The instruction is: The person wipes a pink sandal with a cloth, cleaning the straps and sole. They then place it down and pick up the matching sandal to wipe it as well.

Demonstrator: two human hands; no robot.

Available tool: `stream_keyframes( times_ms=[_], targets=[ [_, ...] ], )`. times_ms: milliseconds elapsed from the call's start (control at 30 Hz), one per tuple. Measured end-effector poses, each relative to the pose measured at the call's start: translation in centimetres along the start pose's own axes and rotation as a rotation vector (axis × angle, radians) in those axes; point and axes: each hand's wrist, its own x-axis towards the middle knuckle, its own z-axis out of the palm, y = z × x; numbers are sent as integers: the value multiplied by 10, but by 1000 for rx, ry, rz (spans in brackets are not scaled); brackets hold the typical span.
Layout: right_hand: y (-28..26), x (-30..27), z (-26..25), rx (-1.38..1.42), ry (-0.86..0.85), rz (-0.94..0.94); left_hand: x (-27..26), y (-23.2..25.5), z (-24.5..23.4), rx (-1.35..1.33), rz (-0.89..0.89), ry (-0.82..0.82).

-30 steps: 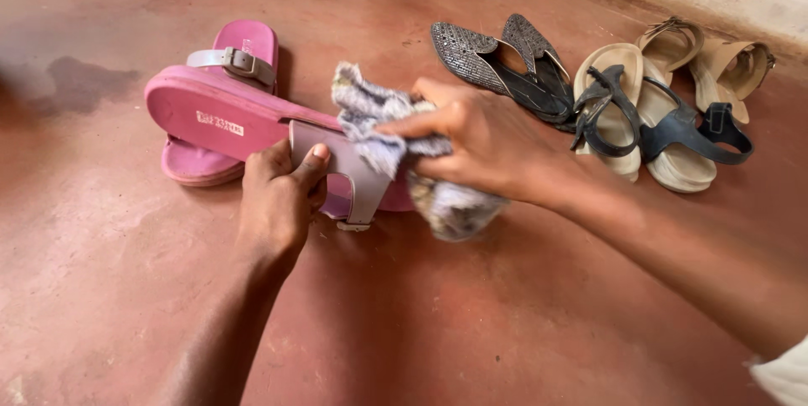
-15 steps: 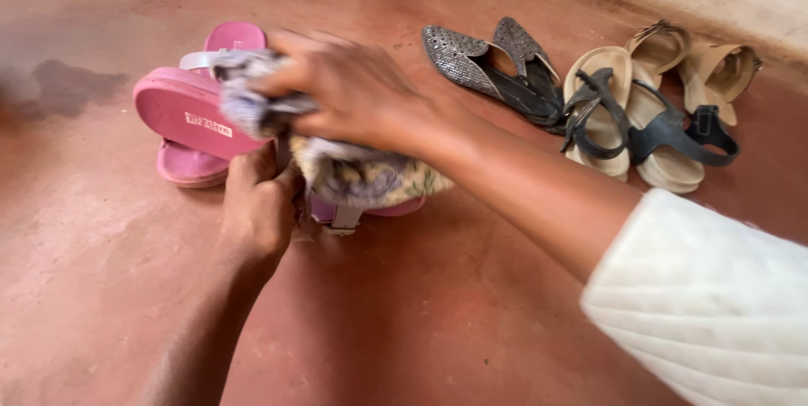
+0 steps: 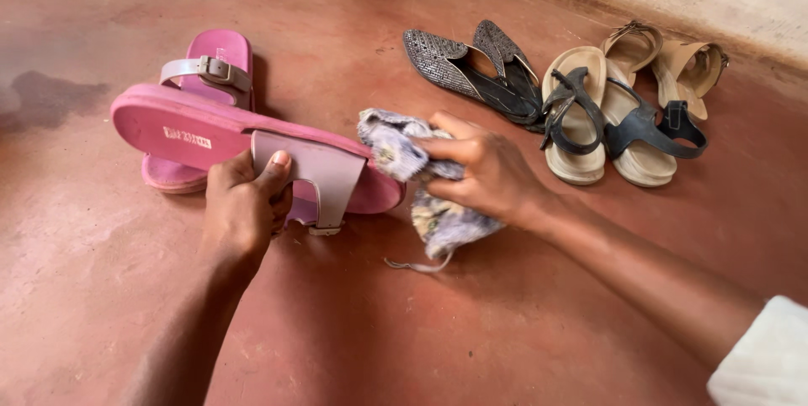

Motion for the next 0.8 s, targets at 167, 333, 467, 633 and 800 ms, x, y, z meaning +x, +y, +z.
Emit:
stream_keyframes(
  times_ms=[167, 333, 467, 633, 800],
  targets=[
    [-22, 50, 21, -66, 4, -4, 4, -7, -6, 4, 31, -18],
    [-32, 88, 23, -162, 54, -260, 7, -7, -5, -10, 34, -29],
    [-37, 85, 29, -322, 129, -331, 7, -5, 0, -19, 14, 35],
    [-31, 27, 24, -251, 191, -272, 3, 2, 6, 42, -31, 134],
    [-37, -16, 19, -224, 165, -164, 3, 5, 6, -11, -83, 155]
  ],
)
